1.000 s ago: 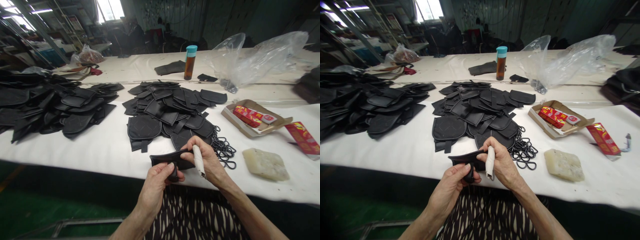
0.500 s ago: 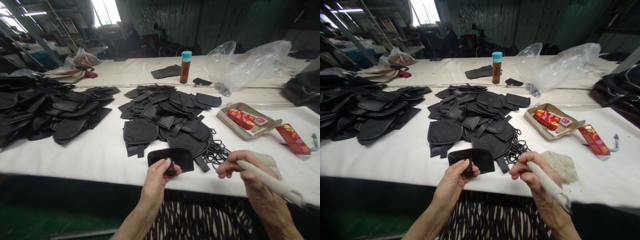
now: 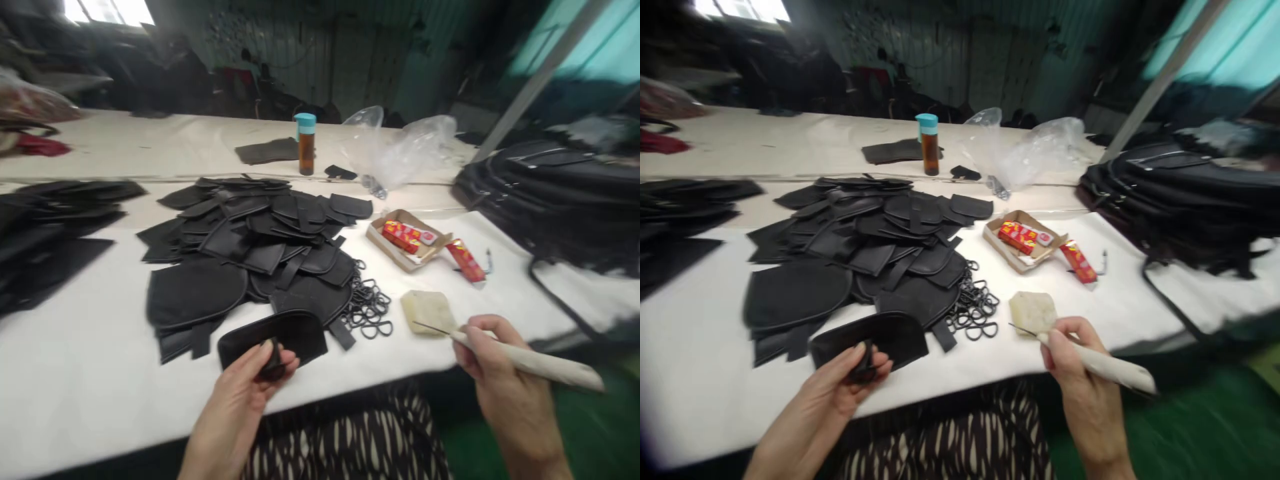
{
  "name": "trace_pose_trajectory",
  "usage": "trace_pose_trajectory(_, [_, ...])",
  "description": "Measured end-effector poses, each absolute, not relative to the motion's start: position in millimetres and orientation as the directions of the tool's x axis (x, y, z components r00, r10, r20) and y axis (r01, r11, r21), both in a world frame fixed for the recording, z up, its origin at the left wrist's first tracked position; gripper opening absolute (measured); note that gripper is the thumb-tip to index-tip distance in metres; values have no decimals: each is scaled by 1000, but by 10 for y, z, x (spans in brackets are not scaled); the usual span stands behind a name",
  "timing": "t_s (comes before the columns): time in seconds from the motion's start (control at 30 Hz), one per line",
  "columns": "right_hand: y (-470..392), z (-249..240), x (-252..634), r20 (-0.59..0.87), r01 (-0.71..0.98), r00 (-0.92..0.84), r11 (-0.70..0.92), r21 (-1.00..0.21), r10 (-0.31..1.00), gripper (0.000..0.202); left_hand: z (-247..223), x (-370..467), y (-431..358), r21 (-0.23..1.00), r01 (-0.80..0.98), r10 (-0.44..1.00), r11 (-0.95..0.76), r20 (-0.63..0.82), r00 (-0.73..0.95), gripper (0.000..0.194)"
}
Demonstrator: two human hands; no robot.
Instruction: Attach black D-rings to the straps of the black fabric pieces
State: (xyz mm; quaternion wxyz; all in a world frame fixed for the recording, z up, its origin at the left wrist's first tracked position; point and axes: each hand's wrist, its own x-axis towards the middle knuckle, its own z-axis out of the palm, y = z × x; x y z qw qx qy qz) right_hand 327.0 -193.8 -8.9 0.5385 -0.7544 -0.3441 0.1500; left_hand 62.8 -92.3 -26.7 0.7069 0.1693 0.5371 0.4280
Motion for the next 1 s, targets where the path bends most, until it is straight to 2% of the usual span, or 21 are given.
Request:
trace_pose_trajectory(0.2, [-1874,71,3330,195,491,733,-309,-814,652,30,-404,666,-829,643,-432,738,633,-669,85,14])
trace_pose_trajectory(0.37, [-1832,33,3378,249,541,734,-322,-777,632,31,-371,710,-837,650,-410,734,640,-675,76,16])
trace_pose_trajectory(0.63, [-1739,-89,3455,258,603,703,-363,-711,662,32,-279,771,-796,653,-364,704,665,-710,13,16])
trace_pose_trajectory(0.77, [-1714,-115,3436,226,582,717,-387,-716,659,30,-259,787,-807,665,-380,722,643,-692,9,17])
trace_pose_trajectory(0.9, [-1673,-116,3414,163,567,745,-485,-665,647,30,-219,806,-826,684,-369,739,629,-673,13,20])
trace_pose_trajectory(1.0, [-1648,-96,3411,166,580,740,-492,-650,652,30,-197,797,-826,675,-378,740,633,-672,39,22])
